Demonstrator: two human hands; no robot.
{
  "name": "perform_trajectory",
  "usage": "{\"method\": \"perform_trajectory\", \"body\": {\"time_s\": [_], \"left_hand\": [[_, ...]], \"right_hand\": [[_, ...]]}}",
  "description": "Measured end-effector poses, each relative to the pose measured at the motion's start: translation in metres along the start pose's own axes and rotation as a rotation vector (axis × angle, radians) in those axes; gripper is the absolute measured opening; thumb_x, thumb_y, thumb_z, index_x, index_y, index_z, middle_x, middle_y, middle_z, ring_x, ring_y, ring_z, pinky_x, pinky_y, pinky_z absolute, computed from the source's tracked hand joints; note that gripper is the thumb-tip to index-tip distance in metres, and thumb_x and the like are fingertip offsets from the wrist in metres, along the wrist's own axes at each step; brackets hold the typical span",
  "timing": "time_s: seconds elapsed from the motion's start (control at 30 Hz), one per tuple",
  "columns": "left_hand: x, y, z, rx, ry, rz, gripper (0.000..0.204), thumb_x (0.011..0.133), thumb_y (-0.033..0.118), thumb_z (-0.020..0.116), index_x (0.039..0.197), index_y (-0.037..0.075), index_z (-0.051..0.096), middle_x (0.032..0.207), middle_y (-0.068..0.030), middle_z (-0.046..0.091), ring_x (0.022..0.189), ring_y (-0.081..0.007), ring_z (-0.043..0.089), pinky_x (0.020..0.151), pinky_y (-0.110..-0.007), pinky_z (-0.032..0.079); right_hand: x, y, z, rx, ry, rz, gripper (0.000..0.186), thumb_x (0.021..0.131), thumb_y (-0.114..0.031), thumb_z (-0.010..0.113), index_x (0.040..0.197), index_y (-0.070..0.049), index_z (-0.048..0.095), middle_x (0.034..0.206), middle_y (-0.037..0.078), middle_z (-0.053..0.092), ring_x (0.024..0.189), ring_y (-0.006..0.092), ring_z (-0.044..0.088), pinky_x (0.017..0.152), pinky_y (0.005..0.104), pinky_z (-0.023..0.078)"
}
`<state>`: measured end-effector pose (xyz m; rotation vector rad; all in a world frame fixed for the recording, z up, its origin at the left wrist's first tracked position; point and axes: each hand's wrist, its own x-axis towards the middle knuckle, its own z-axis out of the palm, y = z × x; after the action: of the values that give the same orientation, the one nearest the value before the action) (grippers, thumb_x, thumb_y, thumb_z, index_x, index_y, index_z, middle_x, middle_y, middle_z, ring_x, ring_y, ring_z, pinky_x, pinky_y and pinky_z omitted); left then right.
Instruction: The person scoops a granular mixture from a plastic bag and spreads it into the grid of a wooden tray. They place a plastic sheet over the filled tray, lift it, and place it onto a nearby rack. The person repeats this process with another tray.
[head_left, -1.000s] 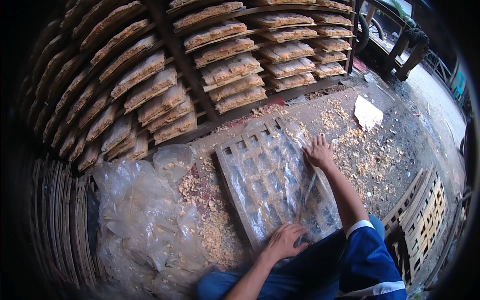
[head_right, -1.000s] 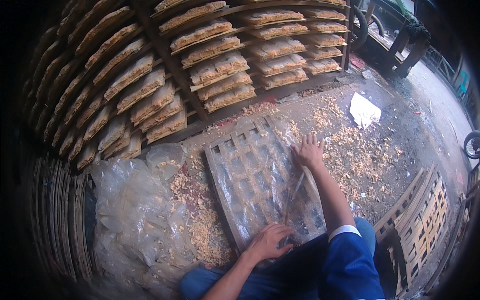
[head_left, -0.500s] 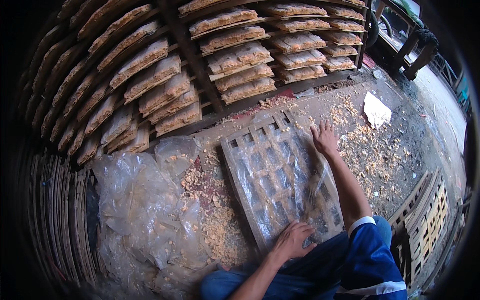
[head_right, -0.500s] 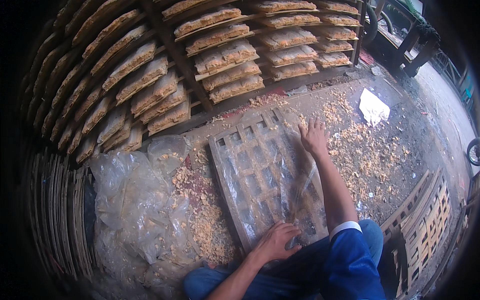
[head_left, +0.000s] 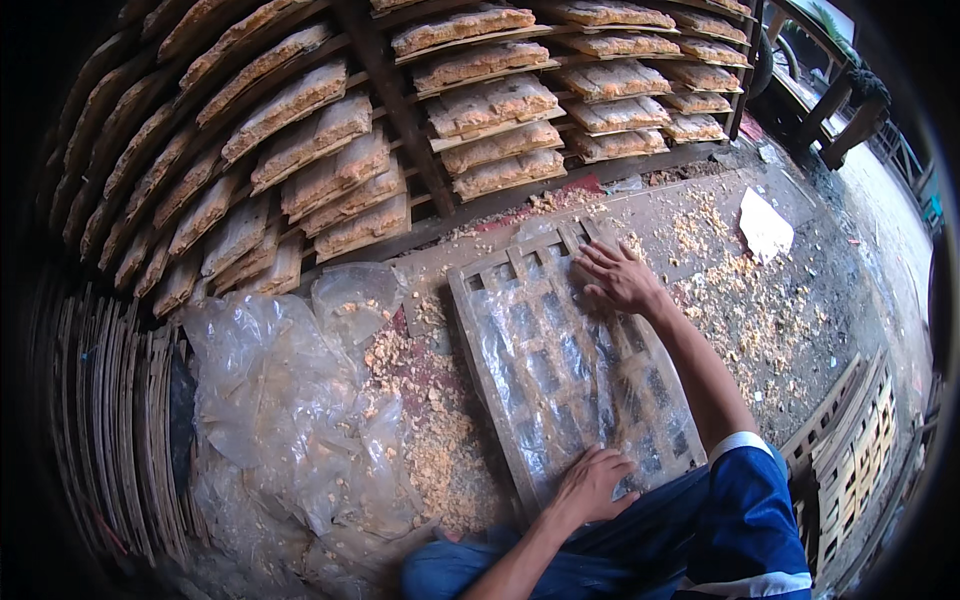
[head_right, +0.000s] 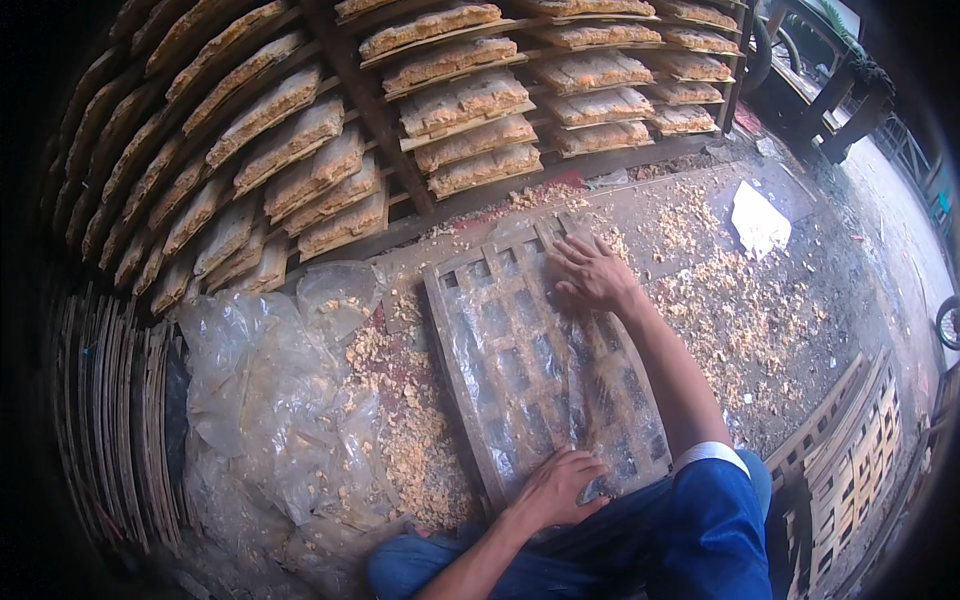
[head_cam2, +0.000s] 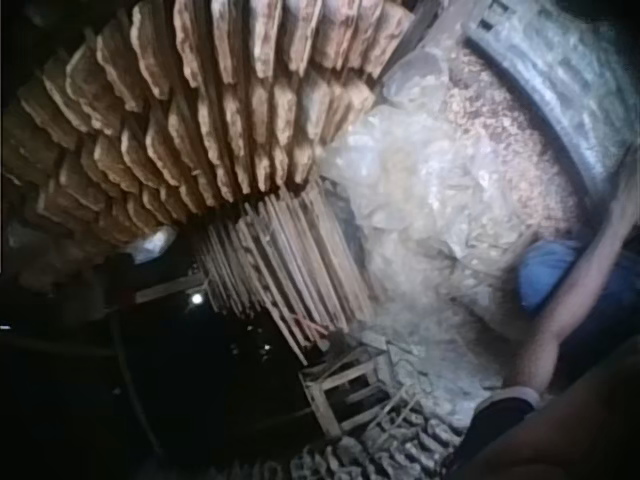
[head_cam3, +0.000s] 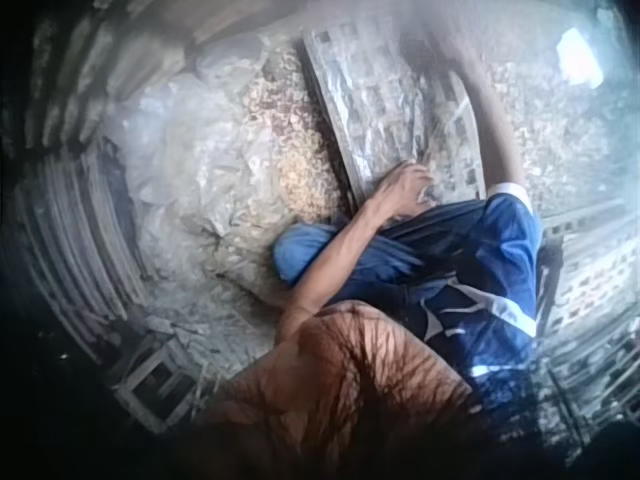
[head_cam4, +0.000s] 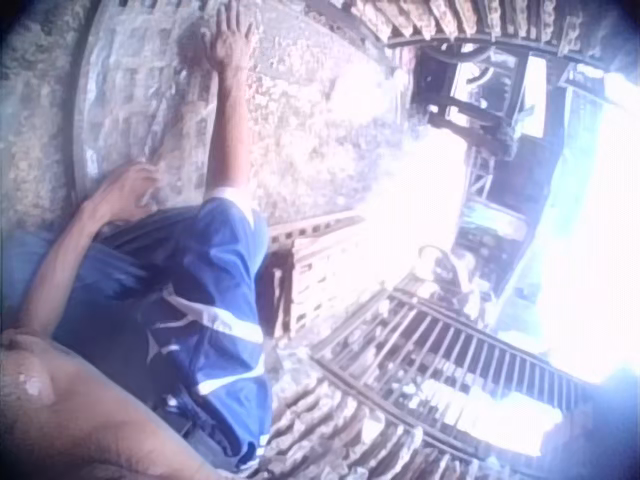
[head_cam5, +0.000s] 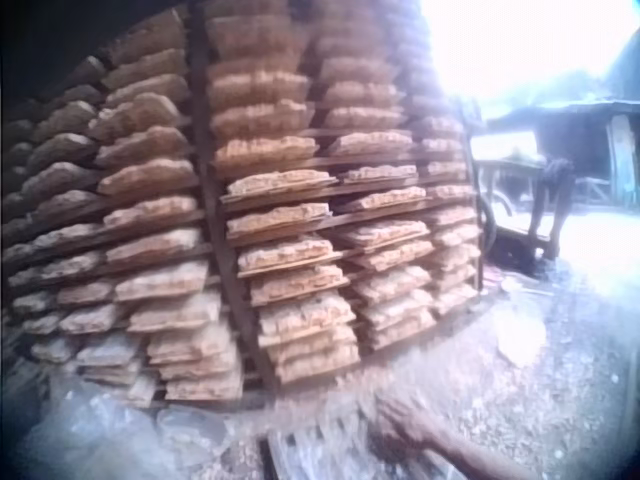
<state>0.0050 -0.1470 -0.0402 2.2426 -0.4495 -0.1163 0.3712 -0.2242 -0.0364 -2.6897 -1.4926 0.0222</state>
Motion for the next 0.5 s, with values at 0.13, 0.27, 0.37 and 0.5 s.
{"method": "perform_trajectory", "body": {"time_s": [0.13,0.27,0.37,0.5], "left_hand": [[0.003,0.004,0.0,0.016,-0.016,-0.015,0.048,0.086,0.035,0.077,0.122,0.005,0.069,0.131,-0.013,0.066,0.131,-0.0315,0.055,0.119,-0.049,0.035],[0.001,-0.001,0.006,0.001,0.004,-0.002,0.048,0.086,0.036,0.077,0.122,0.005,0.069,0.13,-0.0122,0.066,0.132,-0.0312,0.055,0.12,-0.05,0.035],[0.001,0.001,0.004,0.008,-0.002,-0.009,0.048,0.086,0.037,0.077,0.121,0.005,0.069,0.13,-0.012,0.066,0.132,-0.0316,0.054,0.119,-0.05,0.035],[0.002,0.001,0.005,0.014,-0.006,0.002,0.049,0.085,0.036,0.077,0.122,0.005,0.068,0.13,-0.0128,0.066,0.133,-0.0316,0.054,0.118,-0.05,0.036]], "right_hand": [[0.003,-0.001,-0.003,-0.032,0.151,0.864,0.079,0.104,-0.063,0.036,0.162,-0.011,0.028,0.169,0.02,0.023,0.157,0.0383,0.018,0.124,0.0635,0.011],[0.0,0.001,-0.003,-0.115,0.221,0.659,0.08,0.103,-0.062,0.04,0.162,-0.01,0.029,0.169,0.02,0.021,0.157,0.0393,0.017,0.122,0.0685,0.01],[0.005,-0.005,0.005,-0.163,0.126,-0.03,0.063,0.105,-0.041,0.044,0.161,-0.015,0.033,0.17,0.007,0.025,0.157,0.0247,0.023,0.128,0.0541,0.016],[0.015,-0.008,0.009,-0.084,-0.075,0.119,0.06,0.105,-0.032,0.044,0.161,-0.017,0.032,0.169,0.001,0.029,0.155,0.0181,0.029,0.13,0.0434,0.018]]}}
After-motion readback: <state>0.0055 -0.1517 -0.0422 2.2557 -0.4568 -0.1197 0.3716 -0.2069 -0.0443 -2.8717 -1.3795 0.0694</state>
